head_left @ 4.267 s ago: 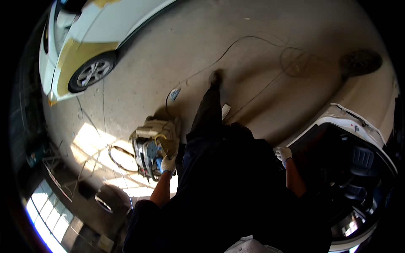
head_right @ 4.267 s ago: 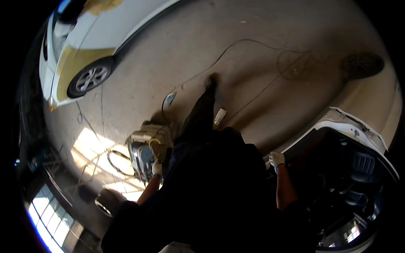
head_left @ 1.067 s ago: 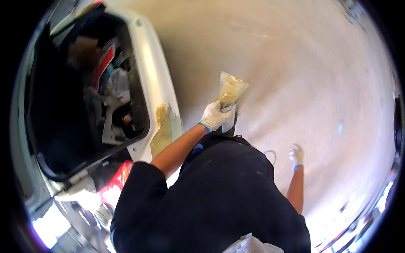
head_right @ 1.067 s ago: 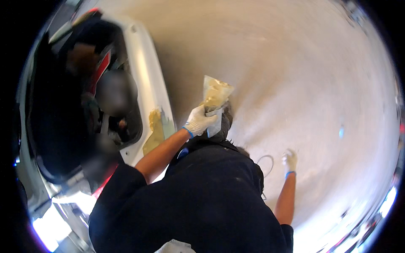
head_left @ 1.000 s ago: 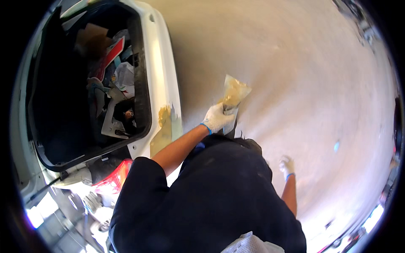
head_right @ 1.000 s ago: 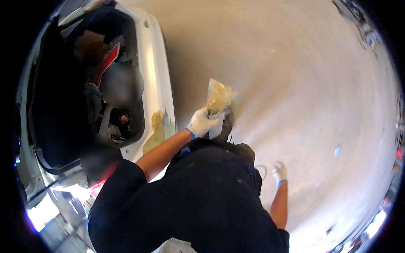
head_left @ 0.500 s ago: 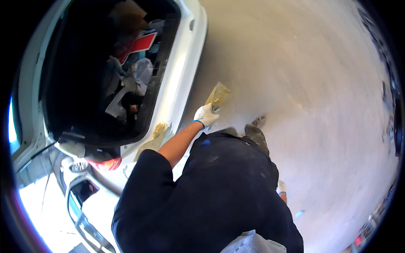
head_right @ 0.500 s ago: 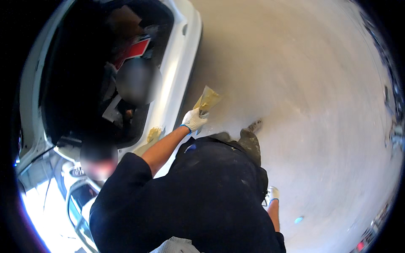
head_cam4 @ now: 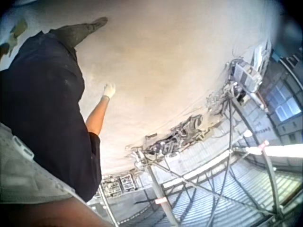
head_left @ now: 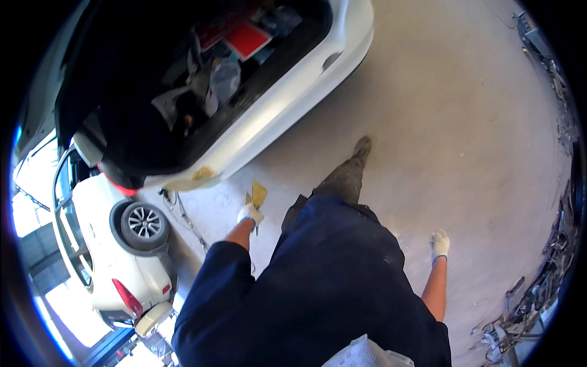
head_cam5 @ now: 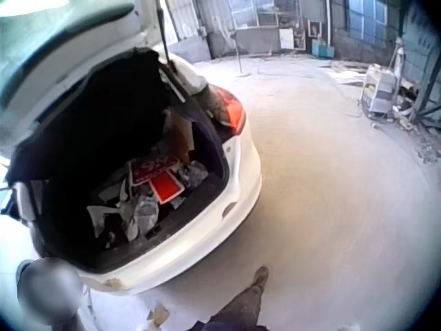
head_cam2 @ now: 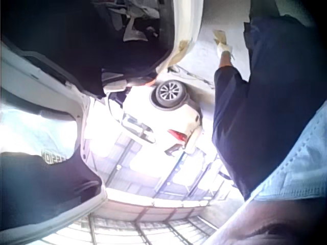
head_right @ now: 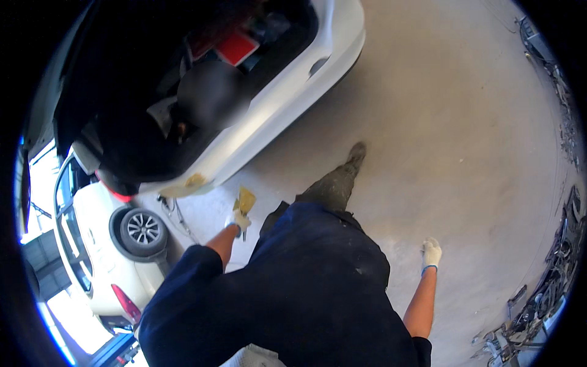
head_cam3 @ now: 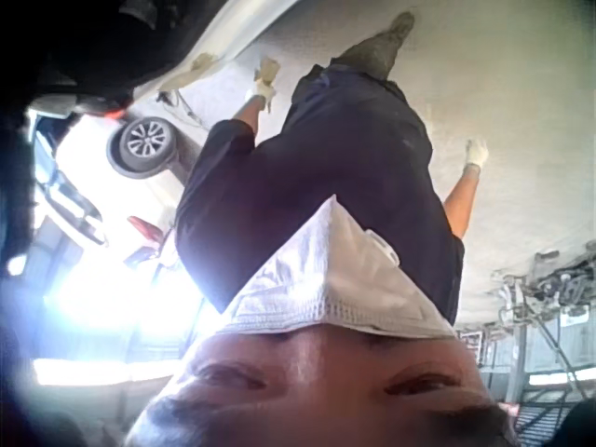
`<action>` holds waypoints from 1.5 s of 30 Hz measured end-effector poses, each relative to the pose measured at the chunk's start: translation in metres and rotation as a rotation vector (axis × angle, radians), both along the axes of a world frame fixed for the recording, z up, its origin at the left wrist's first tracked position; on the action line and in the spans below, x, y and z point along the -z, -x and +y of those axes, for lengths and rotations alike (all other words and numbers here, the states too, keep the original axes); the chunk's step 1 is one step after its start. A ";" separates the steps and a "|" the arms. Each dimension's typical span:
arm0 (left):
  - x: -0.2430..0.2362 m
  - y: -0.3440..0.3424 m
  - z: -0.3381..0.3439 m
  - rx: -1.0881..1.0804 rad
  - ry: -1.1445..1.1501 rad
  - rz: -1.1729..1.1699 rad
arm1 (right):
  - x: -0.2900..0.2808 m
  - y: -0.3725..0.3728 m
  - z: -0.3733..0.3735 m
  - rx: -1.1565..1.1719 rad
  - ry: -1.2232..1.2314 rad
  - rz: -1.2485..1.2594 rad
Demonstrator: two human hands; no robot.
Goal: The person applies a beige body filler to the rear bumper of a white car using a metal spreader, smoothing the material across the surface. The person then walks to a tool cart, picks up a sanding tool, and returns to the car.
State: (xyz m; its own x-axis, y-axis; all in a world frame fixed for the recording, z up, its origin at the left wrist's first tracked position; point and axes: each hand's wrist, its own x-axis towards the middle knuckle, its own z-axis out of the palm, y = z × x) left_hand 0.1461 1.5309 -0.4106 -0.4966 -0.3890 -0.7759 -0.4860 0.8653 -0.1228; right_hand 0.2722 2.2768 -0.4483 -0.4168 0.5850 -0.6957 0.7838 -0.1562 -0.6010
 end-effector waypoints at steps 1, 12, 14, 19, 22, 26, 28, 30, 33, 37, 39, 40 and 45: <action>0.001 0.040 0.045 0.048 -0.023 0.042 | -0.004 0.037 0.022 -0.081 0.004 -0.008; -0.063 0.459 0.453 0.267 -0.472 0.412 | 0.000 0.108 0.194 -0.724 -0.038 -0.262; -0.067 0.507 0.508 0.287 -0.492 0.461 | 0.012 0.127 0.211 -0.840 -0.129 -0.329; -0.051 0.592 0.600 0.246 -0.418 0.491 | 0.049 0.282 0.370 -1.126 -0.244 -0.292; -0.062 0.613 0.625 0.255 -0.367 0.378 | 0.047 0.381 0.444 0.032 0.352 -0.305; -0.053 0.656 0.661 0.214 -0.264 0.305 | 0.001 0.611 0.541 -0.006 0.175 0.027; -0.041 0.693 0.679 0.181 -0.259 0.272 | 0.001 0.703 0.587 -0.073 0.079 0.119; -0.034 0.731 0.697 0.164 -0.212 0.207 | -0.001 0.782 0.617 -0.067 0.030 0.169; -0.031 0.822 0.729 0.063 -0.224 0.210 | 0.012 0.848 0.636 0.026 0.171 0.051; -0.037 0.941 0.764 0.028 -0.202 0.291 | 0.017 0.904 0.647 -0.419 0.260 -0.097; -0.039 0.988 0.790 0.050 -0.208 0.314 | 0.001 0.939 0.659 -0.310 0.258 -0.170; -0.048 1.020 0.812 -0.010 -0.262 0.324 | -0.004 0.957 0.674 -0.297 0.211 -0.159; -0.074 1.149 0.883 -0.021 -0.292 0.464 | 0.026 1.025 0.734 -0.551 0.161 -0.149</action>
